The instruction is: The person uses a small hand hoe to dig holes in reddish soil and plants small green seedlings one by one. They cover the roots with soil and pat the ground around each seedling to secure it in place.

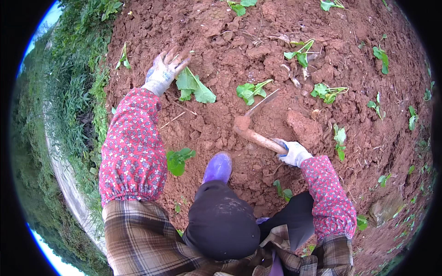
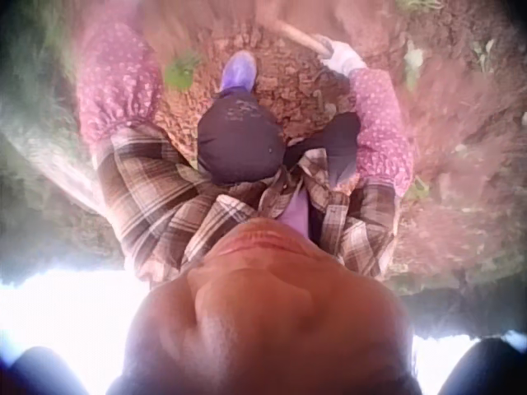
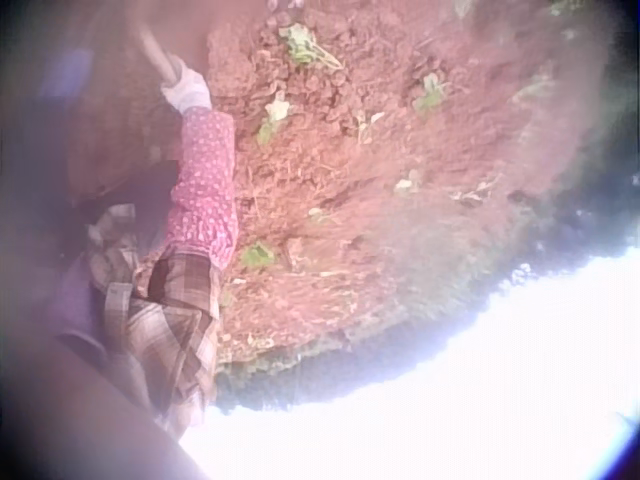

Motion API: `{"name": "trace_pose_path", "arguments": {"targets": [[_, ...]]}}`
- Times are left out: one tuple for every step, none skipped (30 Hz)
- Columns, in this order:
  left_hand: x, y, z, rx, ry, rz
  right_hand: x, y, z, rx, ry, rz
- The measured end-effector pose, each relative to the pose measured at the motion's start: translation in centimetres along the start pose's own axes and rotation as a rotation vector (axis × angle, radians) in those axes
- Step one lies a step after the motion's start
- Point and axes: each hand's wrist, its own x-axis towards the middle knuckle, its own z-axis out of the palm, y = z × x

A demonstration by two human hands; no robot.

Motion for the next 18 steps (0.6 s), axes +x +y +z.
{"name": "trace_pose_path", "arguments": {"targets": [[1.0, -0.1, 0.8, -0.116, 0.110, 0.094, 0.0, -0.1, 0.2, -0.043, 0.024, 0.037], [1.9, 0.1, 1.4, -0.213, 0.066, 0.184, -0.1, -0.2, 0.5, -0.111, -0.070, 0.154], [2.5, 0.0, 1.7, -0.186, 0.094, 0.156, -0.2, -0.3, 0.8, -0.119, -0.025, 0.147], [2.8, -0.3, 1.9, -0.169, 0.081, 0.137, -0.3, -0.4, 1.0, -0.152, -0.030, 0.169], [2.9, -0.9, 2.0, -0.231, 0.035, 0.139, -0.4, -0.5, 1.1, -0.151, -0.027, 0.163], [2.6, -1.5, 2.1, -0.198, -0.008, 0.138, -0.4, -0.5, 1.2, -0.188, 0.001, 0.170], [1.9, -2.4, 2.4, -0.231, 0.000, 0.093, -0.3, -0.6, 1.3, -0.182, -0.013, 0.166], [1.2, -3.4, 2.8, -0.268, -0.023, 0.059, -0.2, -0.6, 1.3, -0.214, 0.006, 0.177], [0.4, -4.6, 3.4, -0.328, 0.135, -0.077, -0.1, -0.6, 1.2, -0.214, 0.009, 0.153], [-0.6, -5.5, 4.3, -0.410, 0.295, -0.190, 0.0, -0.6, 1.2, -0.201, 0.013, 0.150], [-1.1, -6.6, 5.5, -0.499, 0.348, -0.396, 0.1, -0.7, 1.2, -0.205, 0.014, 0.163], [-1.6, -7.9, 7.0, -0.676, 0.406, -0.595, 0.0, -0.7, 1.2, -0.227, -0.039, 0.218], [-1.9, -8.7, 8.6, -0.953, 0.512, -0.794, 0.0, -0.8, 1.2, -0.224, -0.034, 0.212], [-1.9, -9.7, 10.3, -1.544, 0.497, -1.012, -0.1, -0.8, 1.3, -0.230, -0.017, 0.195], [-2.5, -10.6, 11.5, -1.673, 0.502, -1.041, -0.2, -0.9, 1.4, -0.227, -0.004, 0.172], [-3.0, -11.5, 12.5, -1.656, 0.186, -1.297, -0.3, -0.9, 1.5, -0.256, 0.014, 0.168], [-3.1, -11.3, 13.0, -1.654, 0.090, -1.407, -0.4, -0.9, 1.5, -0.226, 0.016, 0.156], [-3.3, -11.1, 13.1, -1.582, 0.018, -1.366, -0.3, -0.9, 1.6, -0.238, 0.022, 0.174]]}}
